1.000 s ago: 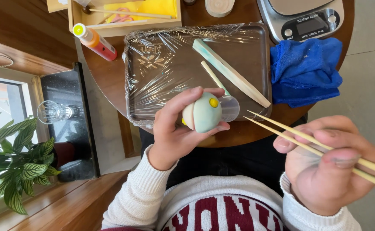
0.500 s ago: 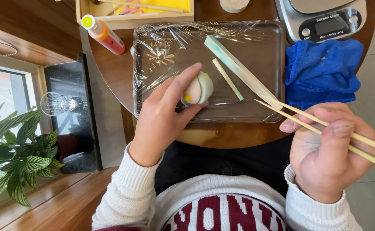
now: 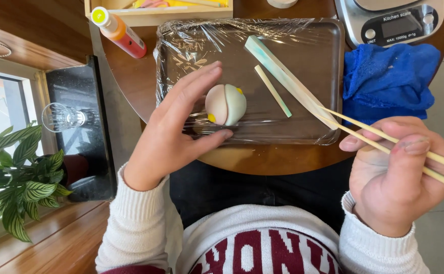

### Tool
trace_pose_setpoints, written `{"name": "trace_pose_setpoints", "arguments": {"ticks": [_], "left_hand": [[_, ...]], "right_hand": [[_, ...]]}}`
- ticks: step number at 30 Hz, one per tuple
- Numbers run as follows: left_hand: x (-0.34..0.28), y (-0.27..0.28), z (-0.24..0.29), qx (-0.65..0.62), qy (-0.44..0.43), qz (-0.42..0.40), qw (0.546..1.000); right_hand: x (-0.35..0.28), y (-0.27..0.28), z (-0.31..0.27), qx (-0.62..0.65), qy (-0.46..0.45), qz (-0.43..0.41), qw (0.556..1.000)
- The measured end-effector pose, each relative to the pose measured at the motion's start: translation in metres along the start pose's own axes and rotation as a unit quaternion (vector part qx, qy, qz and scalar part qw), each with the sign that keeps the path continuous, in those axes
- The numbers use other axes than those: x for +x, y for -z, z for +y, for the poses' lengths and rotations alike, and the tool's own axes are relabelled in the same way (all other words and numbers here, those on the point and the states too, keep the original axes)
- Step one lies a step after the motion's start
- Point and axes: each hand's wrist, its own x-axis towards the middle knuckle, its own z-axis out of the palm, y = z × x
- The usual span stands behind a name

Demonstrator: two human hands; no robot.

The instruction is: The person is adding and refining small decorative details on a round pastry using chopsticks and small sticks.

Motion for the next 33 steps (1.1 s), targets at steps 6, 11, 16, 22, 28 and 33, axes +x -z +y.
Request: {"name": "trace_pose_setpoints", "arguments": {"ticks": [6, 11, 16, 22, 28, 33], "left_hand": [[0.013, 0.010, 0.001, -0.002, -0.050, -0.042, 0.998], [0.011, 0.000, -0.002, 0.008, -0.068, 0.009, 0.998], [0.005, -0.020, 0.004, 0.033, -0.050, 0.098, 0.993], [-0.007, -0.028, 0.017, -0.032, 0.102, 0.088, 0.990], [-0.015, -0.027, 0.022, -0.277, 0.150, 0.090, 0.945], [-0.005, -0.034, 0.014, -0.113, 0.089, 0.108, 0.984]], "right_hand": [[0.001, -0.005, -0.005, -0.002, 0.006, -0.004, 1.000], [0.000, 0.001, -0.004, -0.009, 0.012, -0.011, 1.000], [-0.001, -0.001, -0.006, -0.001, 0.002, 0.003, 1.000], [-0.002, -0.002, -0.009, 0.004, -0.003, 0.006, 1.000], [0.000, 0.002, -0.012, 0.001, -0.001, 0.004, 1.000], [-0.002, 0.001, -0.010, 0.000, -0.005, 0.012, 1.000]]}}
